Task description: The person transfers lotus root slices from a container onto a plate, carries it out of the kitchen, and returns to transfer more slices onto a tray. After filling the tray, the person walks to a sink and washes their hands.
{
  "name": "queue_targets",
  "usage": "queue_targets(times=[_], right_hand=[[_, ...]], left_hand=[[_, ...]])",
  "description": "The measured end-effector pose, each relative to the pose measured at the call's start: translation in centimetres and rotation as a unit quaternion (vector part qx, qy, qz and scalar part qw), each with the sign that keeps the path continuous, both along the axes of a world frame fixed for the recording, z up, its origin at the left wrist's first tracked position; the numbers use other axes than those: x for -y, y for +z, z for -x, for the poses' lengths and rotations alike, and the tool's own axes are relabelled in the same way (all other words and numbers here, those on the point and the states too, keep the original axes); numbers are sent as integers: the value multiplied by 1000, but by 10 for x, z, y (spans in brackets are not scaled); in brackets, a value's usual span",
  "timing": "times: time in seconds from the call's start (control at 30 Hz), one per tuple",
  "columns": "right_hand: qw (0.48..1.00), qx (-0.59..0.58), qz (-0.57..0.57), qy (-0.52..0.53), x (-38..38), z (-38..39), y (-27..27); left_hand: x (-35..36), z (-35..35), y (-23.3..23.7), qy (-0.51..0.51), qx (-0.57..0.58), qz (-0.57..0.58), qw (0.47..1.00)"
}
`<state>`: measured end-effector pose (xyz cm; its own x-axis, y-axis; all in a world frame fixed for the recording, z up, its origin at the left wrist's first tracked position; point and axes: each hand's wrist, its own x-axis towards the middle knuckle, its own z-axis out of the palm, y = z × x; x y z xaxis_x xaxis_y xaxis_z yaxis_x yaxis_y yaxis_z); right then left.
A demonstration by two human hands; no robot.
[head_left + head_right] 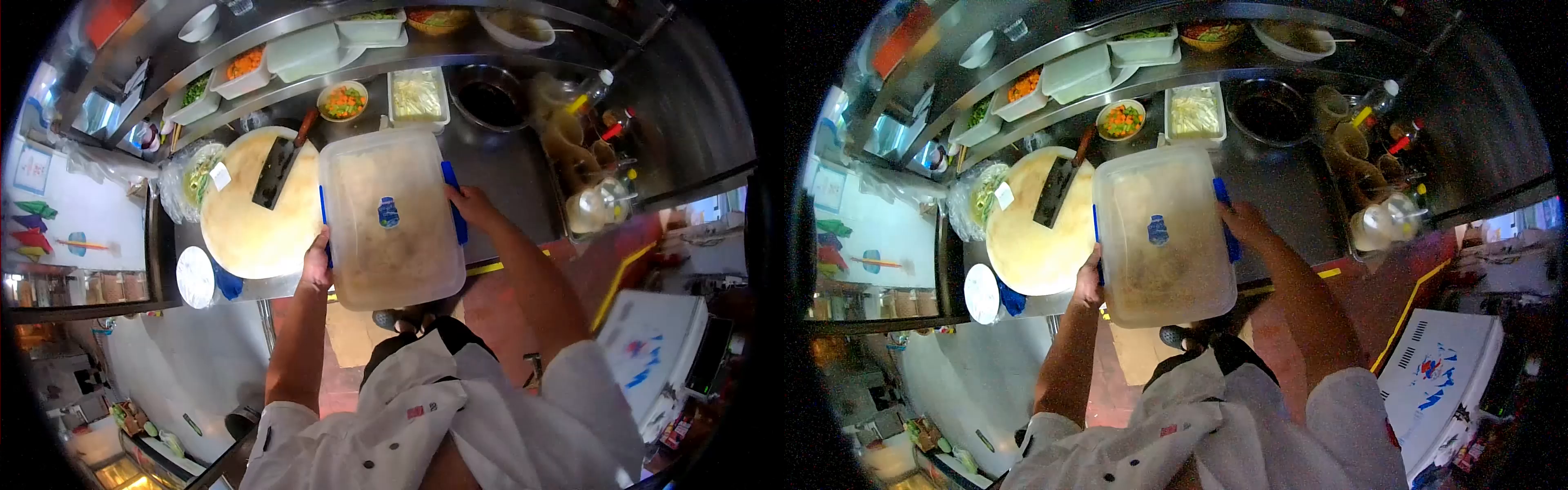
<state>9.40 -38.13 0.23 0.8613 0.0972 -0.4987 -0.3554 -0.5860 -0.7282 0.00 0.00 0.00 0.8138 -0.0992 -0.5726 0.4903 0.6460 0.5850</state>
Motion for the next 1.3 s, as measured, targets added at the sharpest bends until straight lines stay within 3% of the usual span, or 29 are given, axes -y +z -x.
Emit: queue_targets(times=[0.07,0.1,0.2,0.27,0.3,0.37,0.4,0.5,0.57,0.6,0.67,0.7,0.77,0.83,0.9,0.97,1.0,1.03,1.1,1.23,1.3], right_hand=[[996,5,-90,-21,-15,-3,-8],[997,-6,-70,-21,16,22,8],[986,-3,-162,-50,3,23,15],[987,9,-155,-44,4,24,10],[987,12,-157,-44,6,20,5],[984,23,-174,-24,8,16,-9],[984,21,-178,-24,8,18,-5],[993,62,-99,18,11,11,6],[992,101,-3,75,13,4,1],[992,103,-8,76,6,3,6],[978,115,-148,-92,-6,9,33],[978,115,-148,-89,-6,4,48],[977,202,-53,35,-8,-9,75],[969,215,-114,55,-14,-13,76],[975,214,-56,33,-42,-5,106],[971,196,-140,10,-81,4,138],[949,198,-247,-7,-106,7,149],[947,200,-250,4,-127,1,152],[979,90,-178,30,-167,-11,163],[972,67,-221,29,-293,-29,175],[966,98,-241,14,-361,-48,164]], left_hand=[[-13,-8,1,1,3,16,1000],[14,13,-8,2,-8,35,999],[-8,0,-18,-21,30,-17,999],[-4,3,-10,-10,55,-154,987],[-2,2,-8,-10,58,-156,986],[-3,9,-5,-45,117,-308,943],[-4,11,-4,-45,115,-312,942],[-6,7,-9,-59,112,-380,916],[-10,5,-25,-16,120,-471,874],[-7,4,-29,19,144,-481,864],[-9,-2,-3,1,146,-465,873],[-7,-5,17,-13,146,-444,884],[-12,-9,57,-45,128,-440,887],[-26,-9,73,-34,109,-412,904],[-48,-6,79,6,135,-381,915],[-79,1,95,-9,120,-380,917],[-99,4,99,-22,83,-378,922],[-119,7,101,-10,83,-380,921],[-161,8,105,20,64,-371,926],[-269,5,139,49,28,-326,944],[-347,-15,125,30,26,-305,951]])
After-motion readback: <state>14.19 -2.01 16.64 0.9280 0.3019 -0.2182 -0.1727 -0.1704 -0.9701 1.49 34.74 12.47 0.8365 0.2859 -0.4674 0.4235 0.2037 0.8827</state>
